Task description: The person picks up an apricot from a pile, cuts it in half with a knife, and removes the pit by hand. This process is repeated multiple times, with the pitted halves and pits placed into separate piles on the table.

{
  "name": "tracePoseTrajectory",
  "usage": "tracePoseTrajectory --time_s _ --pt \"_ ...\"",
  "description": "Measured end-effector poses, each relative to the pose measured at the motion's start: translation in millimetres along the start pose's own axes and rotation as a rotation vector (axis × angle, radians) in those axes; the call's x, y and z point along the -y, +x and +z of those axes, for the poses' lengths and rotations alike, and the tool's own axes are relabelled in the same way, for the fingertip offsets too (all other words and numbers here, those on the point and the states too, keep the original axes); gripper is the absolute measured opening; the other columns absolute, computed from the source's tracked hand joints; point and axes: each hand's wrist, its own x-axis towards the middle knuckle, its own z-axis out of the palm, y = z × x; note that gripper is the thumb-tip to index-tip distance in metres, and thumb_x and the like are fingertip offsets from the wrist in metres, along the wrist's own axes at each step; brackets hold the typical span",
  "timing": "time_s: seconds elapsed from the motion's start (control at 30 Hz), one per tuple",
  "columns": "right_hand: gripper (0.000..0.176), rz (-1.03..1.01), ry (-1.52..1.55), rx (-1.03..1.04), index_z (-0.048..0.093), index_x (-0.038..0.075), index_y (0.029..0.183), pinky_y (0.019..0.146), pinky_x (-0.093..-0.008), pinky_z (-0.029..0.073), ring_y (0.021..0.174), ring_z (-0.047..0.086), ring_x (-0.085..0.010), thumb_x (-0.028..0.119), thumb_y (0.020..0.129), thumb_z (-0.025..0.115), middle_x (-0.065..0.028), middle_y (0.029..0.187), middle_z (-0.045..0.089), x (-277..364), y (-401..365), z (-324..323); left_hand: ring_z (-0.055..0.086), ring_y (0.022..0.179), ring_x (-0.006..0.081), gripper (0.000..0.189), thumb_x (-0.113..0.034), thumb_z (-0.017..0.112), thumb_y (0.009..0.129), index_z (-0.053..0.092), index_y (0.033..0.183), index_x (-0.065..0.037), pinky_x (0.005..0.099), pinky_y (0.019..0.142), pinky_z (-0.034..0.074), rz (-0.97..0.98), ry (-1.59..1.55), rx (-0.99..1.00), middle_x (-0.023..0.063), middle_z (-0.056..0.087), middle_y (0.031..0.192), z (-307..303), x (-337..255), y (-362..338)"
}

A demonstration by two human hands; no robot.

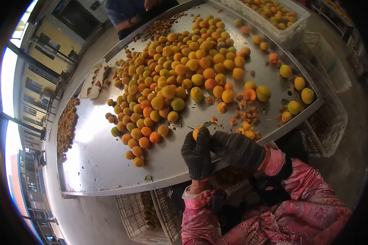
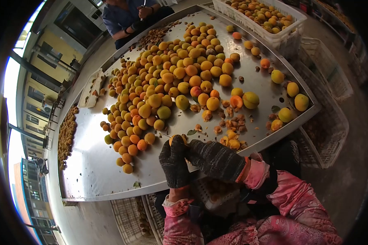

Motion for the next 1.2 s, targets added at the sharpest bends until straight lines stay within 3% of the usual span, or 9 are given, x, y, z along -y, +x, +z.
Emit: tracePoseTrajectory --time_s 0.17,0.3,0.37,0.47,0.73,0.83,0.93,1.0,1.2 --pt "0.039 0.403 1.211 0.128 0.057 0.002 0.111 0.074 -0.0373 0.050 0.096 0.057 -0.0287 0.008 0.072 0.059 -0.0170 0.102 0.058 -2 9 -11 0.054 0.071 0.0115 0.028 -0.025 0.055 0.087 0.058 0.092 0.002 0.0261 0.063 0.044 0.101 0.047 0.010 0.0058 0.059 0.075 -5 13 3" --pt "0.039 0.107 0.645 -0.151 0.058 0.002 0.107 0.073 -0.0360 0.050 0.087 0.059 -0.0301 0.004 0.067 0.061 -0.0169 0.096 0.058 -7 9 -7 0.052 0.061 0.0096 0.033 -0.029 0.052 0.090 0.058 0.092 0.003 0.0232 0.055 0.042 0.086 -0.078 0.007 0.0042 0.058 0.069 -9 21 8" --pt "0.035 0.909 1.417 0.462 0.059 0.003 0.103 0.070 -0.0314 0.050 0.080 0.061 -0.0251 0.003 0.069 0.065 -0.0139 0.095 0.059 -13 28 -46 0.052 0.057 0.0107 0.036 -0.033 0.050 0.091 0.058 0.091 0.003 0.0236 0.052 0.042 0.099 -0.044 -0.013 0.0050 0.057 0.067 -15 14 10" --pt "0.027 1.052 1.471 0.308 0.058 0.004 0.099 0.069 -0.0261 0.046 0.073 0.054 -0.0094 0.024 0.083 0.065 -0.0009 0.079 0.061 -28 24 -57 0.051 0.049 0.0135 0.043 -0.039 0.046 0.091 0.058 0.089 0.002 0.0240 0.046 0.039 -0.155 -0.274 -0.066 0.0074 0.056 0.063 -26 -8 11" --pt "0.052 0.426 1.081 0.016 0.051 0.006 0.115 0.085 -0.0339 0.044 0.097 0.056 -0.0254 0.019 0.070 0.073 -0.0123 0.105 0.056 -28 25 -20 0.060 0.080 0.0278 0.047 -0.017 0.074 0.064 0.054 0.104 -0.002 0.0369 0.067 0.049 -0.164 -0.219 0.340 0.0102 0.061 0.085 -17 15 -2" --pt "0.051 0.466 0.995 -0.031 0.051 0.005 0.112 0.083 -0.0357 0.045 0.095 0.056 -0.0292 0.016 0.067 0.073 -0.0135 0.103 0.055 -21 25 -20 0.057 0.091 0.0269 0.068 -0.002 0.078 0.047 0.052 0.110 -0.005 0.0393 0.073 0.049 0.602 0.617 0.224 0.0114 0.059 0.097 -13 30 -5" --pt "0.050 0.432 0.910 -0.101 0.051 0.005 0.110 0.079 -0.0367 0.046 0.091 0.056 -0.0302 0.015 0.065 0.072 -0.0138 0.100 0.054 -17 26 -18 0.054 0.097 0.0241 0.059 -0.017 0.076 0.062 0.050 0.114 -0.009 0.0400 0.076 0.049 0.474 0.585 0.224 0.0099 0.056 0.105 -10 31 -7" --pt "0.050 0.405 0.877 -0.133 0.051 0.004 0.109 0.077 -0.0367 0.046 0.090 0.056 -0.0307 0.015 0.065 0.071 -0.0141 0.099 0.053 -14 27 -16 0.056 0.093 0.0228 0.046 -0.033 0.066 0.076 0.051 0.113 -0.010 0.0398 0.075 0.050 -0.321 -0.262 0.119 0.0078 0.057 0.101 -5 26 -7" --pt "0.052 0.383 0.741 -0.211 0.051 0.004 0.110 0.074 -0.0359 0.047 0.086 0.056 -0.0293 0.013 0.063 0.074 -0.0136 0.096 0.053 -4 25 -17 0.059 0.081 0.0215 0.042 -0.043 0.053 0.084 0.053 0.107 -0.008 0.0366 0.070 0.052 -0.452 -0.563 0.019 0.0073 0.058 0.093 2 16 -7"
